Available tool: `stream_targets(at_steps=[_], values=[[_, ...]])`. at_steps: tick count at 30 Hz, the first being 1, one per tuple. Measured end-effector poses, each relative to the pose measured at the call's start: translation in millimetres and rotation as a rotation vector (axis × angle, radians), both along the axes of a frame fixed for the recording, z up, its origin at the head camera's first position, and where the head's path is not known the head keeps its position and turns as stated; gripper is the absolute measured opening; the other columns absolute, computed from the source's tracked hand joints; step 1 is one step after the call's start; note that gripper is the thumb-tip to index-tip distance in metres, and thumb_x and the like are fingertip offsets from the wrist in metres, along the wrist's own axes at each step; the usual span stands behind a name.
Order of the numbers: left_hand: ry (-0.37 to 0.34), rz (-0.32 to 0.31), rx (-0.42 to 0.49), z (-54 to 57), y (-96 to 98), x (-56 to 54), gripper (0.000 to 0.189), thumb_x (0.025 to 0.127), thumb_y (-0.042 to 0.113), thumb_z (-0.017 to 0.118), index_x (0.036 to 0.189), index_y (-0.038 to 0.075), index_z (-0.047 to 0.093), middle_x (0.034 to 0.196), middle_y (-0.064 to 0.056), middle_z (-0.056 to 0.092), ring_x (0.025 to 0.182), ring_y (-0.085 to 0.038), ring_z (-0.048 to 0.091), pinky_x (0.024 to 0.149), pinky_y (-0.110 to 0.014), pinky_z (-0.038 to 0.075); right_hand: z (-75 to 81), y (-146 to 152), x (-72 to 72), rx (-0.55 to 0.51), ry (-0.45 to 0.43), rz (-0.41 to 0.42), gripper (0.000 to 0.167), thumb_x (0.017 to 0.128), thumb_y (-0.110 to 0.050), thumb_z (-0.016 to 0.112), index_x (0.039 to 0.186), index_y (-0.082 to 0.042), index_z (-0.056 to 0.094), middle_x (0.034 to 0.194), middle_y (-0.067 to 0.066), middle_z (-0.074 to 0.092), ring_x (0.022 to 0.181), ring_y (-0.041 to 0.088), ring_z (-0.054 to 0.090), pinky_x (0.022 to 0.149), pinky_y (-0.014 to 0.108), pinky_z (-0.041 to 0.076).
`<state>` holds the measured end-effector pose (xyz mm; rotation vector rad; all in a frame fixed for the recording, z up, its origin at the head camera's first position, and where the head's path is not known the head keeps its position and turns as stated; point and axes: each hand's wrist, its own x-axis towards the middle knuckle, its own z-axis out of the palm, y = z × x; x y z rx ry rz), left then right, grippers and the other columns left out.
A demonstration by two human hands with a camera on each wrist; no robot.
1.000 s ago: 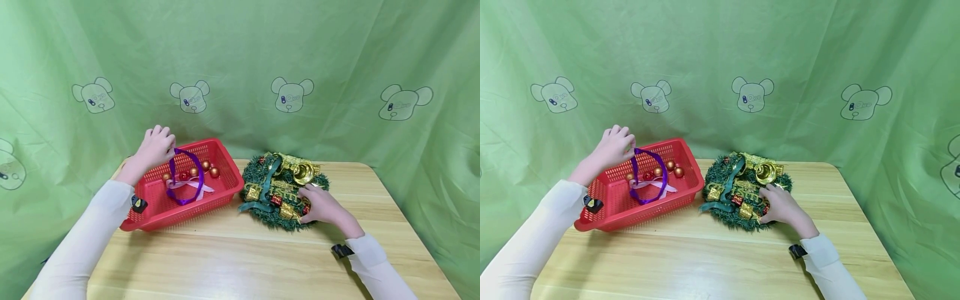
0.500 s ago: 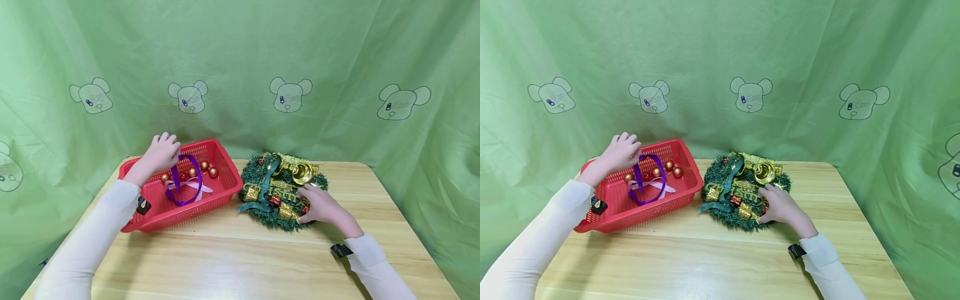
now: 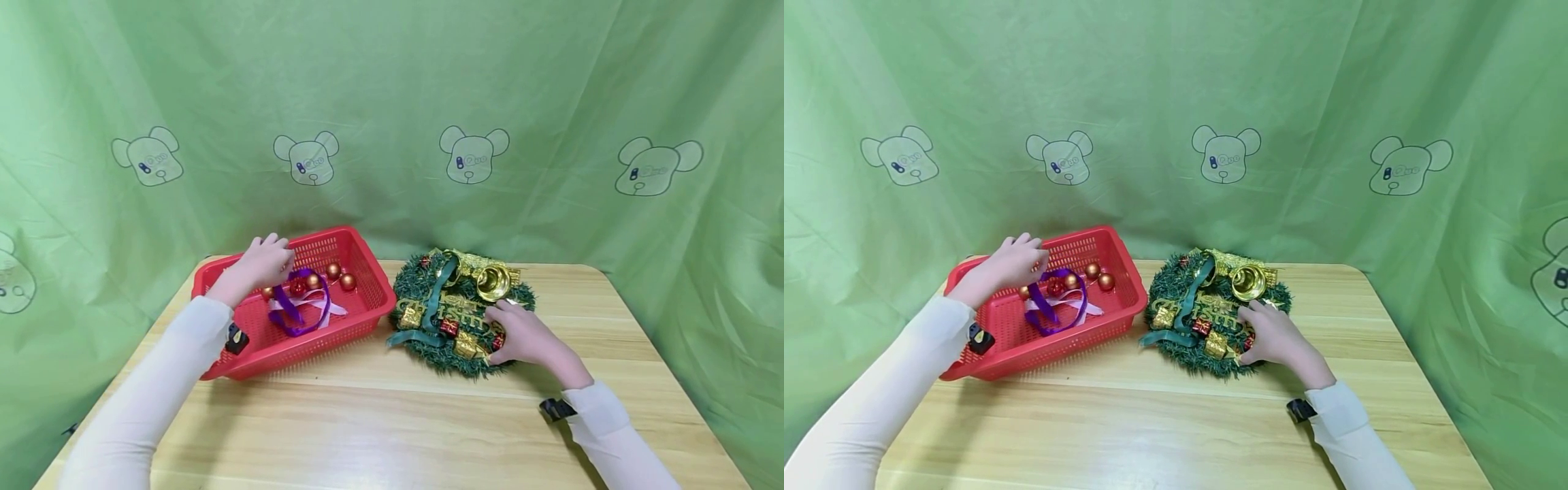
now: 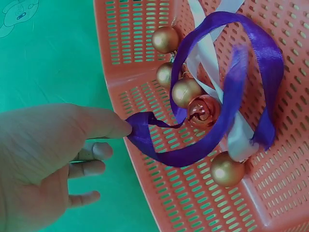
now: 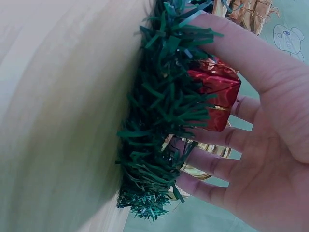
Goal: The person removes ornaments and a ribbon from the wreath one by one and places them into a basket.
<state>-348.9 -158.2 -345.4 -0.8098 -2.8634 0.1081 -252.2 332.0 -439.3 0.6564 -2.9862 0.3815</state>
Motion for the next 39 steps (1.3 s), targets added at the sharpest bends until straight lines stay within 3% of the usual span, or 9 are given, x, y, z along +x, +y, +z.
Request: stream_targets(at_steps=[9, 22, 39], values=[[-0.1, 0.036, -0.001, -0.5, -1.0, 0.9, 0.01, 0.08, 0.006, 0.065, 0.075, 0.013, 0.061, 0.09, -0.007, 0.057, 0.091, -0.028, 0.043, 0.083, -0.048, 0.038, 0.8, -0.3, 0.4, 0.004, 0.003, 0.003, 0.063, 0.057, -0.03, 0.096, 0.108, -0.008, 0.066, 0.105, 0.007, 0.062, 0.093, 0.027, 0.059, 0.082, 0.054, 0.053], [-0.053, 0.024, 0.025, -1.8, -3.3, -1.7, 0.01, 0.082, 0.007, 0.067, 0.078, 0.012, 0.06, 0.09, -0.008, 0.058, 0.091, -0.03, 0.044, 0.079, -0.046, 0.037, 0.6, -0.9, 0.9, 0.002, 0.013, -0.002, 0.064, 0.055, -0.03, 0.096, 0.107, -0.008, 0.066, 0.103, 0.006, 0.062, 0.092, 0.027, 0.059, 0.083, 0.055, 0.053], [-0.06, 0.035, 0.049, 1.8, -2.5, -3.2, 0.007, 0.081, 0.008, 0.069, 0.082, 0.012, 0.063, 0.094, -0.009, 0.059, 0.093, -0.03, 0.044, 0.082, -0.047, 0.038, 0.4, -0.5, 0.2, 0.01, 0.007, -0.003, 0.064, 0.056, -0.03, 0.096, 0.108, -0.008, 0.067, 0.103, 0.006, 0.061, 0.09, 0.025, 0.058, 0.083, 0.054, 0.053]])
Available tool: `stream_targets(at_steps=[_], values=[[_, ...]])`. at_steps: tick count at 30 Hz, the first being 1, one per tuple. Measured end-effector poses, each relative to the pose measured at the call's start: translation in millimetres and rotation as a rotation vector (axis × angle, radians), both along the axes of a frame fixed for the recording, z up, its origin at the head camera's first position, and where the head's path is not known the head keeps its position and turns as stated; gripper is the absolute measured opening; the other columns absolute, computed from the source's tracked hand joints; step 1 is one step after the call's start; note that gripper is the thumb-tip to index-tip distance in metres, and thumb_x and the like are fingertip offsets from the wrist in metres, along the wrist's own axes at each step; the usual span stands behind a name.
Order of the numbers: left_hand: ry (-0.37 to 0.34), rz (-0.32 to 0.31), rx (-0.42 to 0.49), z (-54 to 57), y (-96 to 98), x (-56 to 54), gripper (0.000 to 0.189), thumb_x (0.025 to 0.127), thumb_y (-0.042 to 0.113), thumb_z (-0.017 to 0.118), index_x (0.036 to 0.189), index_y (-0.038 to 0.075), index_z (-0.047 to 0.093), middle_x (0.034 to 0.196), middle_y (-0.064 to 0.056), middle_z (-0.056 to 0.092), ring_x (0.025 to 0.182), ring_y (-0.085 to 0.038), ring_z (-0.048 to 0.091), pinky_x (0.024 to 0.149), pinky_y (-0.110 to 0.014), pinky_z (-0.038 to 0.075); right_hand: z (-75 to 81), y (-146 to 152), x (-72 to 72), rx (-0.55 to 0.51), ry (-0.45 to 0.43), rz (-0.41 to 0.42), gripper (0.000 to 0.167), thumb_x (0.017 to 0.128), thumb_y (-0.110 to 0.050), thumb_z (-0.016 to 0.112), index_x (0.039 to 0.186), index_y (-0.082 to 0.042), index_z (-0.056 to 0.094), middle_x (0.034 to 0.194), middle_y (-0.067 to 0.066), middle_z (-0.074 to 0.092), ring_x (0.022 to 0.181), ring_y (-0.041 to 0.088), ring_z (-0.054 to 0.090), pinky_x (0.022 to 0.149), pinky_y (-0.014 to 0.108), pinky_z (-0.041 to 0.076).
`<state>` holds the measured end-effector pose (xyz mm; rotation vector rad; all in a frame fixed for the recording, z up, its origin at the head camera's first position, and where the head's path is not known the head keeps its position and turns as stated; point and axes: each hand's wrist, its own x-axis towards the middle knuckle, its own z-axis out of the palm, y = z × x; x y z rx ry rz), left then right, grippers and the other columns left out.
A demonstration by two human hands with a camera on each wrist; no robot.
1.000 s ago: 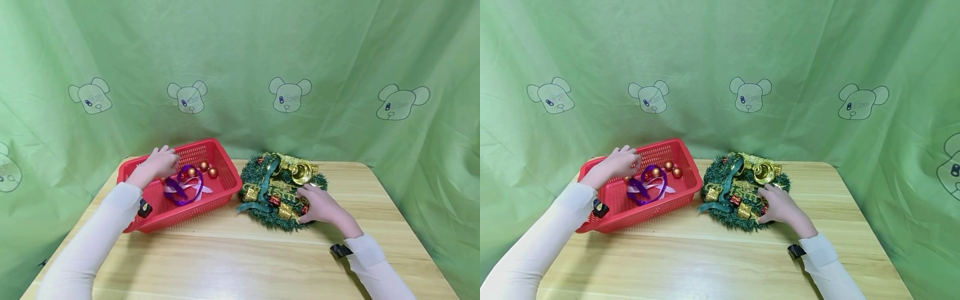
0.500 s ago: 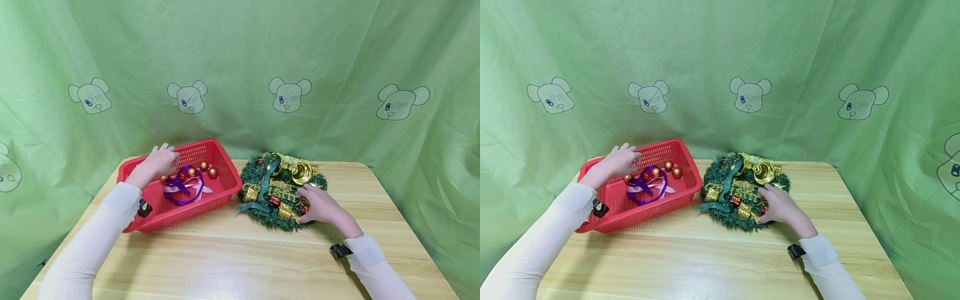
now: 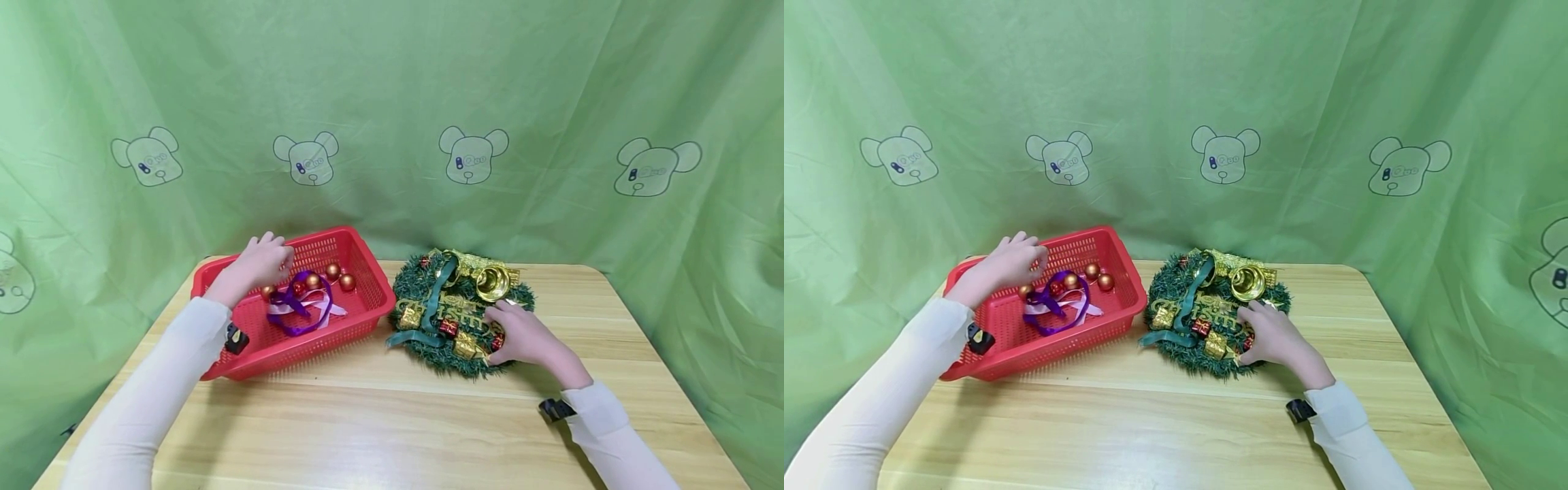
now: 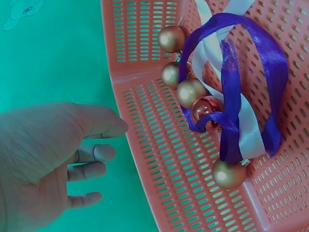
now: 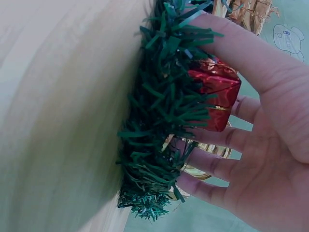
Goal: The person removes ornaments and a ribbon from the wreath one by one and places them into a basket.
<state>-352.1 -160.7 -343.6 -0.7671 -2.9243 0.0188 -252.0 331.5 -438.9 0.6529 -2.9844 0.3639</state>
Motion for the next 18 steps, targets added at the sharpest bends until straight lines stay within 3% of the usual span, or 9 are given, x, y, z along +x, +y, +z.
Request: stream_targets(at_steps=[9, 18], values=[[0.044, -0.033, 0.025, 4.9, 10.2, 1.5, 0.005, 0.082, 0.008, 0.066, 0.083, 0.011, 0.063, 0.093, -0.009, 0.058, 0.093, -0.03, 0.044, 0.082, -0.047, 0.039, 0.6, -0.2, 3.0, -0.004, 0.007, -0.004, 0.063, 0.055, -0.03, 0.096, 0.107, -0.008, 0.067, 0.102, 0.006, 0.062, 0.091, 0.025, 0.058, 0.083, 0.054, 0.053], [0.091, -0.1, 0.063, 15.6, 36.4, 14.5, 0.004, 0.082, 0.007, 0.064, 0.086, 0.009, 0.065, 0.092, -0.009, 0.058, 0.091, -0.03, 0.045, 0.083, -0.048, 0.041, 1.3, 0.6, -0.2, 0.001, 0.007, 0.018, 0.063, 0.057, -0.031, 0.096, 0.108, -0.008, 0.067, 0.102, 0.006, 0.061, 0.088, 0.023, 0.058, 0.081, 0.051, 0.053]])
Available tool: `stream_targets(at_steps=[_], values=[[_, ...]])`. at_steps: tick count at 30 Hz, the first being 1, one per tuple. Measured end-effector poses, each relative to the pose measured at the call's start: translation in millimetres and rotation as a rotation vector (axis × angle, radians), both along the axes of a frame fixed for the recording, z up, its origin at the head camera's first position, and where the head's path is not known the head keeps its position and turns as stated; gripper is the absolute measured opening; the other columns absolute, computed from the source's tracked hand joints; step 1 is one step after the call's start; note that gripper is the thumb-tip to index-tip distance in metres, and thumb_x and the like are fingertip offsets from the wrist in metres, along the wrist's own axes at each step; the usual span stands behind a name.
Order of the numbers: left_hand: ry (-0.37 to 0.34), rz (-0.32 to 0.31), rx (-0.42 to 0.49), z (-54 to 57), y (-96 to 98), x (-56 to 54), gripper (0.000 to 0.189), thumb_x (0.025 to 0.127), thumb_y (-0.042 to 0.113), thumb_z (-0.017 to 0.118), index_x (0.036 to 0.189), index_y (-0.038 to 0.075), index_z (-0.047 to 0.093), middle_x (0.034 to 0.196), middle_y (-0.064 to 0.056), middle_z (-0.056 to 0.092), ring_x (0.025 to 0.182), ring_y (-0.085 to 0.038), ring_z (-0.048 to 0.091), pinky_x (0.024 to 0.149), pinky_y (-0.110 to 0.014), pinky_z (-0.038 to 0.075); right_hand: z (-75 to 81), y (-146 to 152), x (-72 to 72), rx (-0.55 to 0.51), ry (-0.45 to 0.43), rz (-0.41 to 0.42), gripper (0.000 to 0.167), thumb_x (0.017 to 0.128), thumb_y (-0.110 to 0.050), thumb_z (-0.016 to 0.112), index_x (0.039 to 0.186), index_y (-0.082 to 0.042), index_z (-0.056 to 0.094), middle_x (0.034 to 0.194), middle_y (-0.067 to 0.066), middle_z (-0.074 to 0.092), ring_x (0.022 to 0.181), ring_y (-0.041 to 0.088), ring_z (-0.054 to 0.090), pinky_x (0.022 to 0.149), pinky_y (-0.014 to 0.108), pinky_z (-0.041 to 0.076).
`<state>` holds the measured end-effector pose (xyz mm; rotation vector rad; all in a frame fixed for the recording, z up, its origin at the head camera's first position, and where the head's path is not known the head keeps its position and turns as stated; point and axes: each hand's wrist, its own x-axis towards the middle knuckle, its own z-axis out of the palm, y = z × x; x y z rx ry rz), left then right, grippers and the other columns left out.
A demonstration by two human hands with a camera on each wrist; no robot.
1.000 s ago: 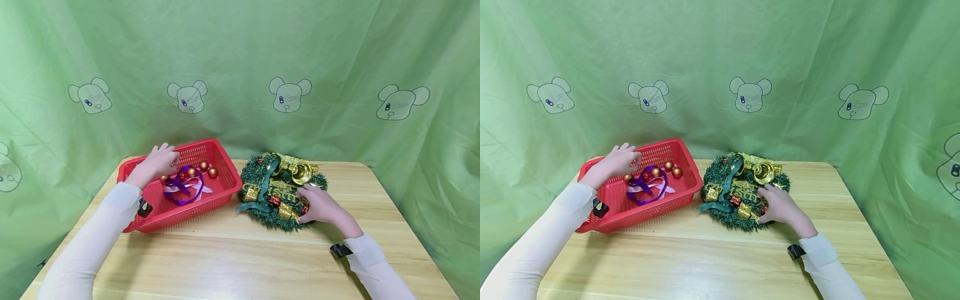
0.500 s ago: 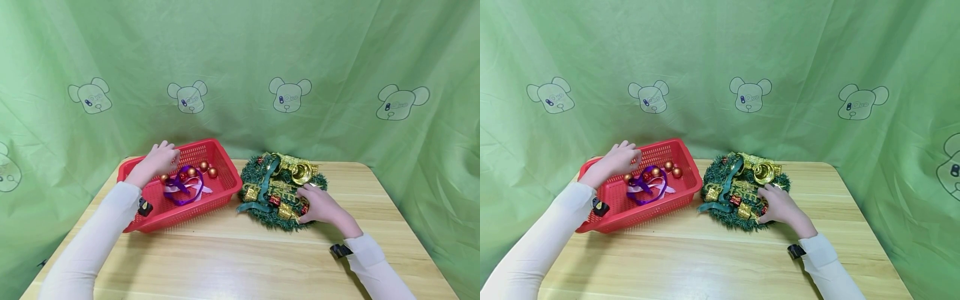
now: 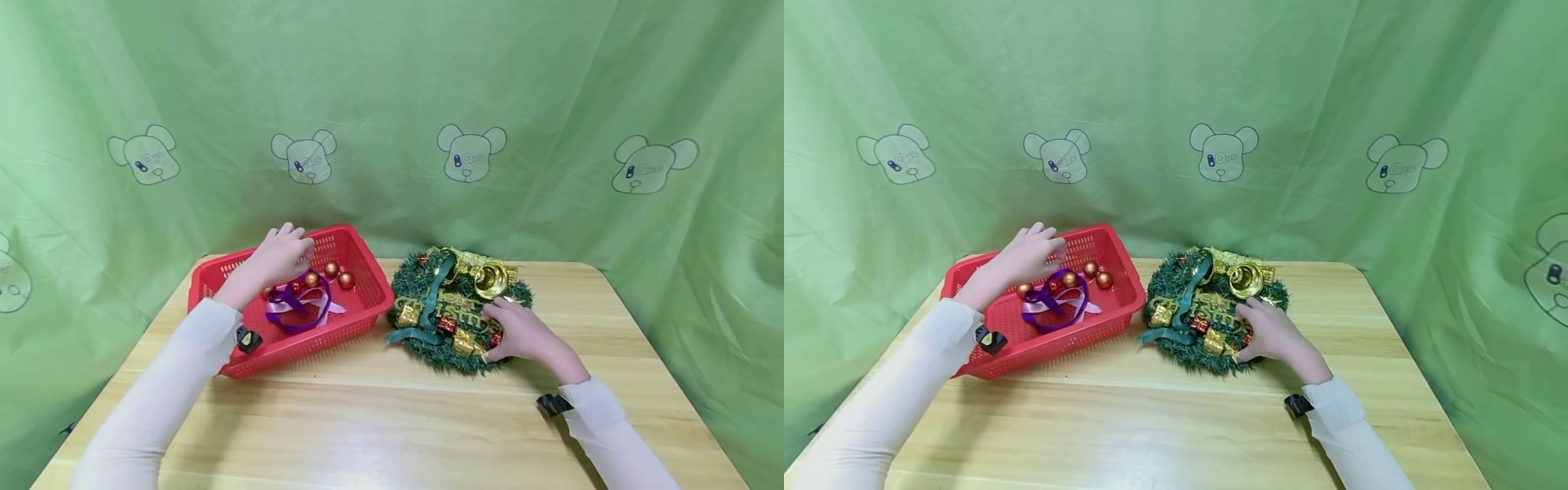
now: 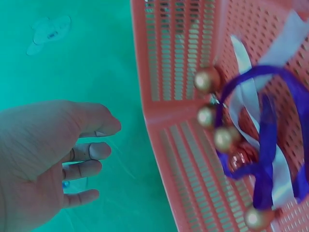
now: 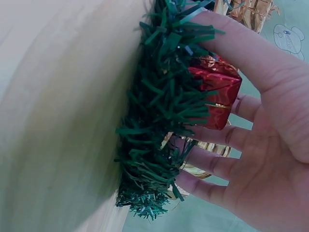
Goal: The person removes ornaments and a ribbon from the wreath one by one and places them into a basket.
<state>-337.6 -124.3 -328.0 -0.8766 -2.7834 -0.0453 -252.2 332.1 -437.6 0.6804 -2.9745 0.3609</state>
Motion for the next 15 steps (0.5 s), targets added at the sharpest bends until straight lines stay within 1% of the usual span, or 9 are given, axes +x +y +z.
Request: stream_targets(at_steps=[3, 4, 6, 8, 10, 11, 13, 15], values=[[0.016, -0.023, 0.013, -0.2, 8.0, 5.5, 0.005, 0.084, 0.007, 0.064, 0.088, 0.009, 0.066, 0.093, -0.009, 0.059, 0.091, -0.03, 0.046, 0.083, -0.048, 0.041, -0.2, -0.6, -1.4, 0.002, -0.017, 0.0, 0.065, 0.058, -0.032, 0.096, 0.11, -0.008, 0.067, 0.107, 0.009, 0.062, 0.092, 0.027, 0.06, 0.085, 0.054, 0.053], [0.019, -0.031, 0.018, -0.5, 10.9, 7.3, 0.006, 0.084, 0.008, 0.065, 0.09, 0.009, 0.066, 0.094, -0.009, 0.059, 0.092, -0.03, 0.045, 0.084, -0.048, 0.041, -0.2, -0.8, -1.9, 0.004, -0.022, 0.003, 0.065, 0.058, -0.032, 0.096, 0.111, -0.008, 0.067, 0.112, 0.013, 0.063, 0.096, 0.031, 0.062, 0.087, 0.057, 0.053], [0.03, -0.053, 0.03, -1.1, 17.0, 10.7, 0.005, 0.086, 0.009, 0.067, 0.091, 0.01, 0.066, 0.093, -0.008, 0.059, 0.091, -0.029, 0.045, 0.083, -0.047, 0.041, -0.2, -1.1, -2.9, 0.01, -0.033, 0.003, 0.064, 0.058, -0.033, 0.096, 0.11, -0.009, 0.066, 0.119, 0.018, 0.063, 0.1, 0.035, 0.063, 0.09, 0.06, 0.052], [0.047, -0.083, 0.05, -0.9, 24.1, 14.5, 0.005, 0.087, 0.011, 0.069, 0.09, 0.011, 0.066, 0.092, -0.006, 0.058, 0.091, -0.028, 0.045, 0.082, -0.046, 0.041, 0.3, -1.6, -3.7, 0.017, -0.051, 0.001, 0.063, 0.059, -0.033, 0.096, 0.108, -0.01, 0.066, 0.121, 0.019, 0.063, 0.1, 0.036, 0.063, 0.09, 0.06, 0.052], [0.061, -0.117, 0.073, -0.1, 32.2, 18.3, 0.006, 0.087, 0.011, 0.07, 0.088, 0.012, 0.064, 0.091, -0.005, 0.057, 0.09, -0.027, 0.045, 0.081, -0.044, 0.04, 1.8, -2.1, -4.4, 0.02, -0.072, 0.0, 0.062, 0.058, -0.033, 0.097, 0.106, -0.01, 0.064, 0.118, 0.018, 0.063, 0.096, 0.033, 0.063, 0.087, 0.057, 0.054], [0.068, -0.134, 0.084, 0.2, 36.5, 20.1, 0.007, 0.087, 0.01, 0.069, 0.087, 0.012, 0.063, 0.09, -0.005, 0.057, 0.089, -0.026, 0.045, 0.081, -0.044, 0.04, 2.7, -2.2, -5.1, 0.02, -0.084, -0.005, 0.061, 0.058, -0.032, 0.097, 0.104, -0.01, 0.063, 0.112, 0.014, 0.062, 0.091, 0.028, 0.062, 0.083, 0.054, 0.054], [0.08, -0.164, 0.104, 1.1, 45.7, 24.0, 0.008, 0.088, 0.009, 0.069, 0.086, 0.013, 0.062, 0.089, -0.004, 0.057, 0.089, -0.026, 0.045, 0.08, -0.042, 0.04, 6.0, -3.3, -6.1, 0.019, -0.102, -0.001, 0.061, 0.058, -0.031, 0.097, 0.103, -0.009, 0.061, 0.106, 0.01, 0.06, 0.085, 0.023, 0.058, 0.077, 0.048, 0.054], [0.092, -0.189, 0.11, 1.2, 55.0, 27.2, 0.008, 0.089, 0.008, 0.068, 0.086, 0.013, 0.062, 0.089, -0.004, 0.057, 0.088, -0.025, 0.045, 0.08, -0.04, 0.039, 9.4, -4.5, -7.5, 0.023, -0.111, -0.004, 0.062, 0.058, -0.03, 0.098, 0.102, -0.009, 0.06, 0.103, 0.008, 0.059, 0.083, 0.02, 0.056, 0.074, 0.045, 0.053]])
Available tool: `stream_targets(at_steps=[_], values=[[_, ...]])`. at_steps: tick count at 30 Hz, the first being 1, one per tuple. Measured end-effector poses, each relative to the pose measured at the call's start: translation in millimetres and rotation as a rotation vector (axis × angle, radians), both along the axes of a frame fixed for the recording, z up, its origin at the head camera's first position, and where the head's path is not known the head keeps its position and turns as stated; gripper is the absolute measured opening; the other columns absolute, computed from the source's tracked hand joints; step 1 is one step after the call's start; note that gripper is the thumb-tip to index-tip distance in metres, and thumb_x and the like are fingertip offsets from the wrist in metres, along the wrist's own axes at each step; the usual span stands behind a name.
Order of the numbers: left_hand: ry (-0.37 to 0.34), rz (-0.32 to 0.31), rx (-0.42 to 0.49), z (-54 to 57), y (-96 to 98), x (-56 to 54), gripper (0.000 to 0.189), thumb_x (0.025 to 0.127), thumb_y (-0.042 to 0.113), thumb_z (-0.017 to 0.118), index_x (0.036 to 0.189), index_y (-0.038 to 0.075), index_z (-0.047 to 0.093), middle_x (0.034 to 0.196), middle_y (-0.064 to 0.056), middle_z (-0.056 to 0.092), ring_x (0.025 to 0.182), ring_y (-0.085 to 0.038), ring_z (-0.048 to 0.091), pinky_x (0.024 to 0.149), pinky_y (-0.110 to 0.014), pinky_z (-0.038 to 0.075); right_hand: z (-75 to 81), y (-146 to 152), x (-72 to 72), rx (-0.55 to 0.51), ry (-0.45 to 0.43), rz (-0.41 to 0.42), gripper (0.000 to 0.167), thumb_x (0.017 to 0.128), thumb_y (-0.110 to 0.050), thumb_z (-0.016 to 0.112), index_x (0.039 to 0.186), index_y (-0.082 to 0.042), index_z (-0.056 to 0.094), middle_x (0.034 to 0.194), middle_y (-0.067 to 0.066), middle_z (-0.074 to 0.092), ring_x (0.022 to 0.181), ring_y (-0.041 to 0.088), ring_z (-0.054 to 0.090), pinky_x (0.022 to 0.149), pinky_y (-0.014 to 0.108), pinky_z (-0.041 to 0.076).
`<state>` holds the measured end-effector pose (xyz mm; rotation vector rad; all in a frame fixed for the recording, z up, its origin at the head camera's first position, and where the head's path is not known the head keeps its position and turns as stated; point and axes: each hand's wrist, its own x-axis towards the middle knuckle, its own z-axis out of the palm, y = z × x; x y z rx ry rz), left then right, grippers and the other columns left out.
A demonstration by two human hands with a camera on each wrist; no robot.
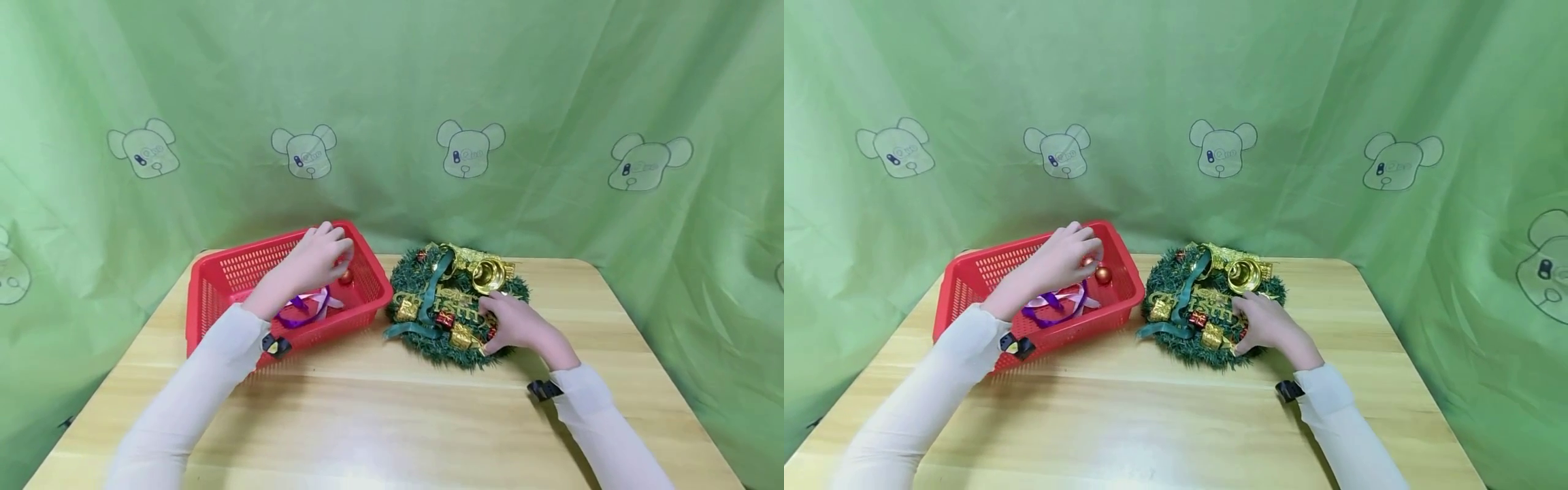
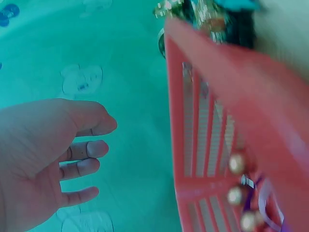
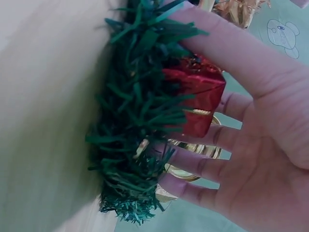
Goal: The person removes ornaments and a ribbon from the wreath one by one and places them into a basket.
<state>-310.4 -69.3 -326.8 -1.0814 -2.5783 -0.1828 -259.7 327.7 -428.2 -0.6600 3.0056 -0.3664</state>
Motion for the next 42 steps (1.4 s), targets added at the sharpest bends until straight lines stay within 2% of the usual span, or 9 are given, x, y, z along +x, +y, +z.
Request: stream_targets(at_steps=[6, 12, 21, 25, 31, 33, 36, 42], values=[[0.038, -0.07, -0.008, -7.9, 29.4, 6.5, 0.002, 0.09, 0.01, 0.067, 0.09, 0.011, 0.065, 0.09, -0.005, 0.059, 0.089, -0.025, 0.047, 0.078, -0.039, 0.042, 4.4, -0.4, -2.3, 0.016, -0.007, -0.007, 0.063, 0.058, -0.031, 0.098, 0.103, -0.008, 0.06, 0.105, 0.01, 0.059, 0.085, 0.023, 0.057, 0.077, 0.048, 0.053], [0.008, -0.12, -0.001, -17.1, 54.7, 15.1, 0.001, 0.093, 0.013, 0.065, 0.093, 0.013, 0.065, 0.093, -0.003, 0.062, 0.093, -0.024, 0.049, 0.083, -0.039, 0.044, -0.1, 0.1, 0.5, 0.027, -0.01, -0.019, 0.064, 0.058, -0.032, 0.098, 0.103, -0.009, 0.06, 0.107, 0.01, 0.059, 0.087, 0.024, 0.058, 0.078, 0.048, 0.054], [0.059, -0.214, 0.064, -30.5, 85.0, 14.1, 0.004, 0.093, 0.012, 0.063, 0.092, 0.014, 0.066, 0.092, -0.001, 0.064, 0.087, -0.021, 0.047, 0.078, -0.035, 0.041, 1.0, 0.3, 3.5, 0.019, 0.022, -0.036, 0.064, 0.057, -0.032, 0.099, 0.103, -0.008, 0.061, 0.106, 0.009, 0.059, 0.087, 0.024, 0.058, 0.078, 0.05, 0.054], [0.033, -0.206, 0.114, -34.6, 97.9, 14.7, 0.005, 0.094, 0.014, 0.063, 0.095, 0.015, 0.068, 0.093, -0.001, 0.065, 0.086, -0.019, 0.046, 0.076, -0.033, 0.039, -1.1, 0.2, 5.2, 0.012, 0.032, -0.036, 0.065, 0.055, -0.032, 0.099, 0.103, -0.008, 0.061, 0.106, 0.009, 0.059, 0.089, 0.024, 0.059, 0.081, 0.051, 0.054], [-0.101, -0.163, 0.202, -38.2, 112.4, 17.9, 0.004, 0.097, 0.019, 0.064, 0.095, 0.017, 0.068, 0.094, 0.0, 0.065, 0.091, -0.016, 0.048, 0.083, -0.032, 0.041, -8.4, -1.2, 8.5, 0.007, 0.031, -0.032, 0.066, 0.054, -0.032, 0.099, 0.103, -0.009, 0.061, 0.106, 0.008, 0.059, 0.09, 0.025, 0.059, 0.082, 0.052, 0.054], [-0.125, -0.163, 0.228, -40.4, 116.3, 18.4, 0.005, 0.098, 0.02, 0.063, 0.096, 0.017, 0.067, 0.093, 0.0, 0.064, 0.091, -0.016, 0.048, 0.084, -0.032, 0.041, -9.5, -2.1, 9.5, 0.005, 0.035, -0.028, 0.066, 0.054, -0.032, 0.099, 0.102, -0.009, 0.061, 0.107, 0.008, 0.06, 0.09, 0.025, 0.06, 0.083, 0.052, 0.054], [-0.127, -0.173, 0.214, -45.6, 121.5, 17.8, 0.004, 0.098, 0.02, 0.064, 0.097, 0.018, 0.067, 0.093, 0.001, 0.064, 0.09, -0.016, 0.048, 0.084, -0.033, 0.041, -9.2, -3.8, 9.6, 0.003, 0.037, -0.02, 0.066, 0.054, -0.033, 0.099, 0.102, -0.009, 0.061, 0.104, 0.007, 0.059, 0.088, 0.023, 0.059, 0.081, 0.05, 0.054], [-0.153, -0.179, 0.11, -50.2, 131.4, 15.2, 0.011, 0.092, 0.025, 0.072, 0.1, 0.02, 0.068, 0.095, 0.003, 0.061, 0.097, -0.017, 0.046, 0.09, -0.037, 0.04, -3.5, -2.1, 6.5, 0.015, 0.047, -0.036, 0.066, 0.053, -0.033, 0.099, 0.101, -0.009, 0.06, 0.102, 0.006, 0.058, 0.086, 0.021, 0.057, 0.079, 0.047, 0.054]])
